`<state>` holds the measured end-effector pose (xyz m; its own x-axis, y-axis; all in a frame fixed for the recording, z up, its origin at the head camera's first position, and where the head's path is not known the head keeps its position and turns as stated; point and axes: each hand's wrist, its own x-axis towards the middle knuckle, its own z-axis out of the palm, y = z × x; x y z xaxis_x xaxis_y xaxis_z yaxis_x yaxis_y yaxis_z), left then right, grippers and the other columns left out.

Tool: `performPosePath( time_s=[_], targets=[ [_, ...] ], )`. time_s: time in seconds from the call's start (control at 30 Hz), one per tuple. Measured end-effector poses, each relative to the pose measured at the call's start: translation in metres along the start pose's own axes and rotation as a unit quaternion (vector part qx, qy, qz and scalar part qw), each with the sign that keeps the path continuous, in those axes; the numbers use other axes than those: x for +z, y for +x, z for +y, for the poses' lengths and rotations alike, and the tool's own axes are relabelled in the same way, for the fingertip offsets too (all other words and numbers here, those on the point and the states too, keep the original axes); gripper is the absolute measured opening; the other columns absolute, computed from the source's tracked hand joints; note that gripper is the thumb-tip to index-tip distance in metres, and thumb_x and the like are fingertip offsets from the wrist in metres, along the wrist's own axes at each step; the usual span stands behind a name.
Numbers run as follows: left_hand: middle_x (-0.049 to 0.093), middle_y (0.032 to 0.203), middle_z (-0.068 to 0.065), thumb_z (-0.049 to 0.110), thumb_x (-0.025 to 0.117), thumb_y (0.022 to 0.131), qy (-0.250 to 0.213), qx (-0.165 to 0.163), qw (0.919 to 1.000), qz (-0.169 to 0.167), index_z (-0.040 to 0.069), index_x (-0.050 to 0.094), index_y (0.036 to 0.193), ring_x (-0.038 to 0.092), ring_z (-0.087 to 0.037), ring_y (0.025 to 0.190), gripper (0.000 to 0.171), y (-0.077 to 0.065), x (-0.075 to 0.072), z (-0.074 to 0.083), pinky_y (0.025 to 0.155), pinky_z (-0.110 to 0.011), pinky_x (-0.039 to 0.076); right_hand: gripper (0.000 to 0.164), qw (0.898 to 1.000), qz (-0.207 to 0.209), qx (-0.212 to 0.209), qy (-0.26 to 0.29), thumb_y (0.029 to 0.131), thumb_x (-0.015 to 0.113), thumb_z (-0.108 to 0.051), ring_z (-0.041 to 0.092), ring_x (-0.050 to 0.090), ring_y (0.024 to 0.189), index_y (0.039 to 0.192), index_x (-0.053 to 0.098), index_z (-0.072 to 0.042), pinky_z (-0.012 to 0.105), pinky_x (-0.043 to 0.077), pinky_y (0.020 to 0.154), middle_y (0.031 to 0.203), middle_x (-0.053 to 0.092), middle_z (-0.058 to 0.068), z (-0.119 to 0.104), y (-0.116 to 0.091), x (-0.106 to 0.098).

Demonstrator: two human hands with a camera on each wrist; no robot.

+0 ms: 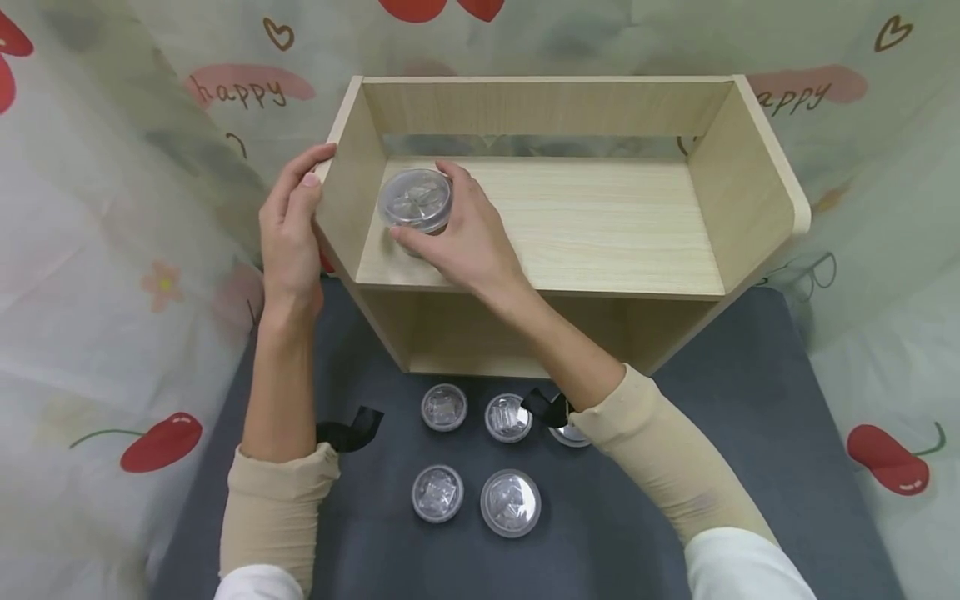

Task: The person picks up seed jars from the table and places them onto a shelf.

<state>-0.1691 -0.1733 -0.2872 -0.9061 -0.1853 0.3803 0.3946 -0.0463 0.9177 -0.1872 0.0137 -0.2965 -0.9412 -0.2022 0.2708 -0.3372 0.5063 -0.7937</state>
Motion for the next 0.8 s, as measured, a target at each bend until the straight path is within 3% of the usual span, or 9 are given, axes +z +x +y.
performPosePath(
  time_s=[0.17, 0.5, 0.67, 0.8],
  targets=[
    [0.061, 0.122, -0.012, 0.017, 0.044, 0.103, 0.002, 0.002, 1.0, -0.002, 0.012, 0.067, 0.128, 0.057, -0.024, 0.101, 0.034, 0.001, 0.0, -0.001, 0.084, -0.031, 0.046, 0.098, 1.0, -0.002, 0.005, -0.007, 0.077, 0.083, -0.043, 0.016, 0.046, 0.127, 0.154, 0.031, -0.012, 0.026, 0.037, 0.104, 0.142, 0.047, 0.008, -0.001, -0.003, -0.002],
    [0.061, 0.123, -0.012, 0.017, 0.044, 0.103, 0.012, 0.001, 0.9999, 0.003, 0.012, 0.067, 0.128, 0.056, -0.024, 0.103, 0.035, 0.001, 0.0, 0.0, 0.086, -0.032, 0.045, 0.094, 0.999, -0.006, -0.002, 0.032, 0.076, 0.086, -0.034, 0.017, 0.049, 0.127, 0.153, 0.034, -0.015, 0.024, 0.04, 0.102, 0.144, 0.047, 0.005, 0.004, -0.016, -0.018],
    [0.06, 0.127, -0.011, 0.018, 0.044, 0.103, 0.011, 0.005, 0.9999, 0.004, 0.012, 0.067, 0.128, 0.055, -0.023, 0.107, 0.035, 0.001, 0.001, 0.0, 0.088, -0.031, 0.044, 0.09, 0.997, -0.001, 0.005, 0.073, 0.077, 0.087, -0.029, 0.02, 0.049, 0.129, 0.151, 0.037, -0.016, 0.028, 0.042, 0.103, 0.145, 0.047, 0.004, 0.009, -0.024, -0.029],
    [0.063, 0.117, -0.012, 0.017, 0.044, 0.103, -0.001, 0.003, 0.9999, 0.011, 0.011, 0.068, 0.127, 0.059, -0.022, 0.094, 0.034, 0.001, 0.002, 0.0, 0.08, -0.03, 0.047, 0.086, 0.993, 0.006, 0.01, 0.119, 0.078, 0.086, -0.023, 0.02, 0.048, 0.131, 0.149, 0.04, -0.014, 0.03, 0.041, 0.105, 0.146, 0.047, 0.004, 0.015, -0.03, -0.036]
  ],
)
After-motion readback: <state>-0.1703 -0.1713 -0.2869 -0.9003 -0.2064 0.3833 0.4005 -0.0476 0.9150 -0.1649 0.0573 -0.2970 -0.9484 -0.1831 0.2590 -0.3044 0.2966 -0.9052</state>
